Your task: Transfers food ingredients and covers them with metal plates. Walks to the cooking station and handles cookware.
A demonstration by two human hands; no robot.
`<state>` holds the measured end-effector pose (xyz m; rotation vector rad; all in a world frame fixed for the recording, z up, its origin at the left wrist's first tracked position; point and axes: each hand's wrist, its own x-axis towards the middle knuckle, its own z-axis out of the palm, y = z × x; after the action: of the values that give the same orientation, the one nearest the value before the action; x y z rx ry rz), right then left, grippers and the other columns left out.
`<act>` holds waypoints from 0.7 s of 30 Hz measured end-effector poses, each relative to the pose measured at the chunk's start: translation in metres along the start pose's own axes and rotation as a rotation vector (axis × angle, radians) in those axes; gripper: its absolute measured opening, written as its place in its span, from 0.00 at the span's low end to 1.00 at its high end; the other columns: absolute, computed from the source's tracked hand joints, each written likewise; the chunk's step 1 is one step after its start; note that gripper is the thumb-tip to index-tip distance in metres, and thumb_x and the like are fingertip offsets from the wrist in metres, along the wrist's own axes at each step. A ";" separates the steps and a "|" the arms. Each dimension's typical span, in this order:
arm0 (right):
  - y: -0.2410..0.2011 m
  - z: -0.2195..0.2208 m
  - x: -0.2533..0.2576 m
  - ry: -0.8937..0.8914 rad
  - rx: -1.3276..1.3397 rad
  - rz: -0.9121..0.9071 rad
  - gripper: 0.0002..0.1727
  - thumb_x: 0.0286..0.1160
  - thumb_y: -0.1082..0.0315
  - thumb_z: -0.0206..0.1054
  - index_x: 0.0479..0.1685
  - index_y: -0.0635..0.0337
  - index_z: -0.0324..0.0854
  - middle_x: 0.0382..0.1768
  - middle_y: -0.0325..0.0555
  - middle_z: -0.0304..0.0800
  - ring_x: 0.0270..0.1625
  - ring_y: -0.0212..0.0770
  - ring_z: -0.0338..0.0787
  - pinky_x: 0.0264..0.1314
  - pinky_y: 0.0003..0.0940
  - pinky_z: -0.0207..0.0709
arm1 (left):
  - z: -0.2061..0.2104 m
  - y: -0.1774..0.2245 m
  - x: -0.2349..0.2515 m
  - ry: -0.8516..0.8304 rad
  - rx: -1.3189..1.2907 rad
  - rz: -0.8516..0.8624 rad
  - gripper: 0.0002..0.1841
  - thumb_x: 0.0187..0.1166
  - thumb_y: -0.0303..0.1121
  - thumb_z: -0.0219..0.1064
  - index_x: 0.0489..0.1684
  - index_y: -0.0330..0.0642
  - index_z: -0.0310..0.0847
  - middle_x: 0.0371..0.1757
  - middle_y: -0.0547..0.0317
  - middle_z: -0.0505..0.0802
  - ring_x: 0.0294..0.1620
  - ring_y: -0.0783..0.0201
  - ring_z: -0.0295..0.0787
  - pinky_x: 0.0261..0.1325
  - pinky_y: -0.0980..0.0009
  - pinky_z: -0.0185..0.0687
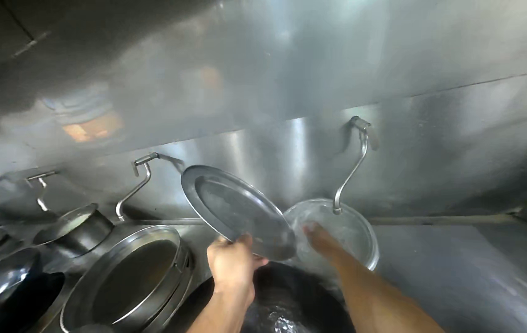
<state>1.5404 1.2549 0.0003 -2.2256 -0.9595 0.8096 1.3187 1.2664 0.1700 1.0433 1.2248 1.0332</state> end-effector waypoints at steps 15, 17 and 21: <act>-0.113 -0.021 -0.070 -0.148 -0.017 -0.723 0.35 0.93 0.38 0.38 0.98 0.33 0.46 0.98 0.31 0.36 0.98 0.54 0.31 0.87 0.81 0.31 | 0.010 0.004 -0.024 -0.152 -0.142 -0.071 0.07 0.85 0.20 0.60 0.53 0.26 0.77 0.35 0.32 0.93 0.26 0.43 0.95 0.30 0.49 0.96; -0.088 -0.020 -0.061 -0.154 -0.123 -0.521 0.38 0.90 0.33 0.38 0.98 0.28 0.42 0.98 0.34 0.33 0.98 0.60 0.28 0.83 0.87 0.28 | 0.001 0.013 -0.037 -0.124 -0.113 -0.106 0.07 0.84 0.20 0.58 0.52 0.25 0.75 0.32 0.31 0.93 0.23 0.43 0.95 0.26 0.49 0.95; -0.117 -0.011 -0.101 -0.217 0.015 -0.718 0.34 0.95 0.44 0.40 0.98 0.39 0.47 0.98 0.36 0.37 0.98 0.53 0.32 0.93 0.72 0.30 | -0.017 0.019 -0.041 -0.171 -0.085 -0.125 0.06 0.83 0.19 0.59 0.52 0.23 0.75 0.31 0.31 0.93 0.23 0.43 0.95 0.26 0.49 0.95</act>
<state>1.4425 1.2411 0.1187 -1.5992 -1.7029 0.7067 1.2987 1.2309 0.1960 0.9563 1.0842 0.8736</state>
